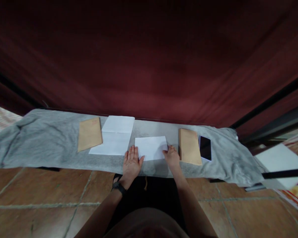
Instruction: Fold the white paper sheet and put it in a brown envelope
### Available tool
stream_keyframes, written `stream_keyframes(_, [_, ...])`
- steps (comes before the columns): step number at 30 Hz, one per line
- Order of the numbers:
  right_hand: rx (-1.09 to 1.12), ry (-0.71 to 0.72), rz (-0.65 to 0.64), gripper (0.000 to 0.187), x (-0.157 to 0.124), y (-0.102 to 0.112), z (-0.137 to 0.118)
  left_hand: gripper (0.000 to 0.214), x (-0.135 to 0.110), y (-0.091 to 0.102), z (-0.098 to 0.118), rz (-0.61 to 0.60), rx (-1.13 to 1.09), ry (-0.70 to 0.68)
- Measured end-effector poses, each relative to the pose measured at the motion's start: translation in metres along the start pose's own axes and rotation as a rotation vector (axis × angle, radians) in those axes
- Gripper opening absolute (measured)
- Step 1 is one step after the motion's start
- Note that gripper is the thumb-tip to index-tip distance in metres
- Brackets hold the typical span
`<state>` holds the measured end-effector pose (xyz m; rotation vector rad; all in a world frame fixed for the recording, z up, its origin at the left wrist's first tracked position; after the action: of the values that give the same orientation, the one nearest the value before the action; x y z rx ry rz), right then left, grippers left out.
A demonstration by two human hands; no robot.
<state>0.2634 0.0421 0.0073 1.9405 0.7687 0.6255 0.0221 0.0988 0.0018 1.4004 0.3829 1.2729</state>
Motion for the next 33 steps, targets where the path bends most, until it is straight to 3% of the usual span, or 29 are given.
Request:
stream_keyframes(5, [0.163,0.027,-0.014,0.011,0.006,0.004,-0.001,0.064,-0.001,0.002,-0.001,0.006,-0.037,-0.004])
stream_keyframes(8, [0.269,0.077,-0.008,0.02,0.008,0.016,-0.008,0.061,-0.001,0.006,-0.004,0.017,-0.119,0.011])
stream_keyframes(10, [0.384,0.101,0.074,0.03,0.008,0.035,-0.015,0.059,-0.001,0.009,-0.007,0.028,-0.195,0.036])
stream_keyframes(12, [0.553,0.158,0.235,0.035,0.004,0.063,-0.023,0.058,-0.001,0.011,-0.012,0.037,-0.275,0.07])
stream_keyframes(14, [0.629,0.311,0.314,0.032,-0.007,0.084,-0.036,0.058,-0.001,0.011,-0.017,0.037,-0.361,0.103])
stream_keyframes(15, [0.635,0.418,0.288,0.03,-0.014,0.088,-0.045,0.057,-0.001,0.011,-0.019,0.036,-0.411,0.119])
stream_keyframes(18, [0.568,0.707,0.132,0.025,-0.045,0.08,-0.061,0.054,-0.004,0.014,-0.03,0.077,-0.573,0.188])
stream_keyframes(22, [0.435,0.812,0.007,0.022,-0.082,0.052,-0.05,0.063,-0.009,0.023,-0.033,0.058,-0.691,0.141])
stream_keyframes(26, [0.396,0.77,-0.11,0.024,-0.097,0.037,-0.033,0.065,-0.013,0.024,-0.02,-0.146,-0.673,-0.067])
stream_keyframes(28, [0.367,0.71,-0.178,0.026,-0.095,0.034,-0.03,0.06,-0.012,0.021,-0.018,-0.192,-0.642,-0.105])
stream_keyframes(30, [0.36,0.637,-0.211,0.026,-0.085,0.034,-0.031,0.049,-0.008,0.017,-0.021,-0.18,-0.617,-0.071])
stream_keyframes(33, [0.416,0.564,-0.157,0.03,-0.061,0.038,-0.041,0.028,0.0,0.008,-0.028,-0.14,-0.614,0.044])
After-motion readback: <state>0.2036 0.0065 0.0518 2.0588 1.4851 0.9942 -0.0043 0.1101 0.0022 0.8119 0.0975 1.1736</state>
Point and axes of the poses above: each hand's wrist, its own x-axis towards the middle knuckle, its own y-axis out of the back of the hand, z = x × y, the point moved 7 cm from there along x, towards the middle knuckle, and after that the axes turned 7 degrees about z, right-handed, at the moved point
